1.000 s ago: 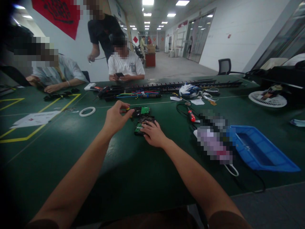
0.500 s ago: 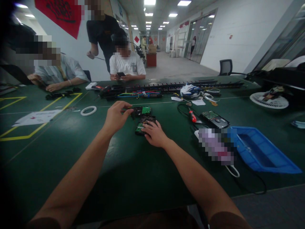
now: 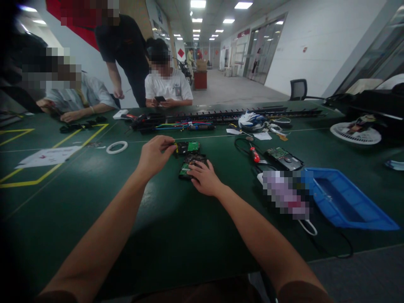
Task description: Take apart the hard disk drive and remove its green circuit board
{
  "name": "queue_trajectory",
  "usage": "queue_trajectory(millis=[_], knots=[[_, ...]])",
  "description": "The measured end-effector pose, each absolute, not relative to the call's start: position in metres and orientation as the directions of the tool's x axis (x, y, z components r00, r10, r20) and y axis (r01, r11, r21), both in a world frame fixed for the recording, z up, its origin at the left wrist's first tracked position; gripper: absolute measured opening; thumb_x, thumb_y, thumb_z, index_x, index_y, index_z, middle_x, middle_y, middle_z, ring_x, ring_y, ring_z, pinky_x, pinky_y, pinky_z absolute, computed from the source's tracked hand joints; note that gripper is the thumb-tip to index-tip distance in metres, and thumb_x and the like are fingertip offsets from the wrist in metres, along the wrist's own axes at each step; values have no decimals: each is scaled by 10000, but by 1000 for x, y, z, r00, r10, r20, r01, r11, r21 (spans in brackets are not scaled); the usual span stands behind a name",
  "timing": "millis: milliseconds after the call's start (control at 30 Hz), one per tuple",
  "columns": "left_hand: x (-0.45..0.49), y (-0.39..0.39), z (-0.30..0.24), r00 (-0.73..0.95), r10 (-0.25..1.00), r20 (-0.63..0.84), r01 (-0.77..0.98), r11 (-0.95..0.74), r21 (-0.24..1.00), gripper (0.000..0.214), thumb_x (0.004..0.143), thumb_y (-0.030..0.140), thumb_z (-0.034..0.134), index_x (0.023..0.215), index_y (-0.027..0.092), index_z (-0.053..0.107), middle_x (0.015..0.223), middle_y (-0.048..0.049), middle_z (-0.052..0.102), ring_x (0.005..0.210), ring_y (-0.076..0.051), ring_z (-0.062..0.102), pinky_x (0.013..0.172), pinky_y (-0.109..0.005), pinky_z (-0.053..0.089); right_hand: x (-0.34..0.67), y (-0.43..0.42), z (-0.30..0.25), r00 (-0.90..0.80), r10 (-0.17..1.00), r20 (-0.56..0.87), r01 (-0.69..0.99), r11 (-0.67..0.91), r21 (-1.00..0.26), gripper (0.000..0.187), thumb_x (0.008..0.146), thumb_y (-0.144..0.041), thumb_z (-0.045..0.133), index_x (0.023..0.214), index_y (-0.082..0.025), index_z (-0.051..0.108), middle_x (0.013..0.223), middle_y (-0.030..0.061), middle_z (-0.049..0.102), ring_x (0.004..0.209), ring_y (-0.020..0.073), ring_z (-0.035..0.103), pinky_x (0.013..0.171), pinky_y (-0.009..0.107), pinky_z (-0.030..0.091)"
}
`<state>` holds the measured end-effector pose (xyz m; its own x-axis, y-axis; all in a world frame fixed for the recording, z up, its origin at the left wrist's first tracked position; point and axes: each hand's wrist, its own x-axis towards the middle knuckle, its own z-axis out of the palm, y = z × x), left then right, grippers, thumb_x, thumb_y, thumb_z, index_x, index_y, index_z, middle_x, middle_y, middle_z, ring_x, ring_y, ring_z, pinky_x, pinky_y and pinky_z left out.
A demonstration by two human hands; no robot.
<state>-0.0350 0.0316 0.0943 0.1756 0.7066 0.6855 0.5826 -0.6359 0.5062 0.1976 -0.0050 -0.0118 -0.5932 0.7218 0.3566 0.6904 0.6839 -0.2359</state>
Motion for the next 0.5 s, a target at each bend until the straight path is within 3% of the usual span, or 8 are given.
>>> queue_trajectory(millis=[500], knots=[[-31,35,86,117,728,676,501,-631,593,207,850,222,755,969,207,587,1124,-78,710,1032,-221,716,828,-373,642,197,-7,-8,-598,714,364,689,690,-221,436,986,-273,541,1417,-300,598,1580,46,508,1537,321,303,1240,710,58]])
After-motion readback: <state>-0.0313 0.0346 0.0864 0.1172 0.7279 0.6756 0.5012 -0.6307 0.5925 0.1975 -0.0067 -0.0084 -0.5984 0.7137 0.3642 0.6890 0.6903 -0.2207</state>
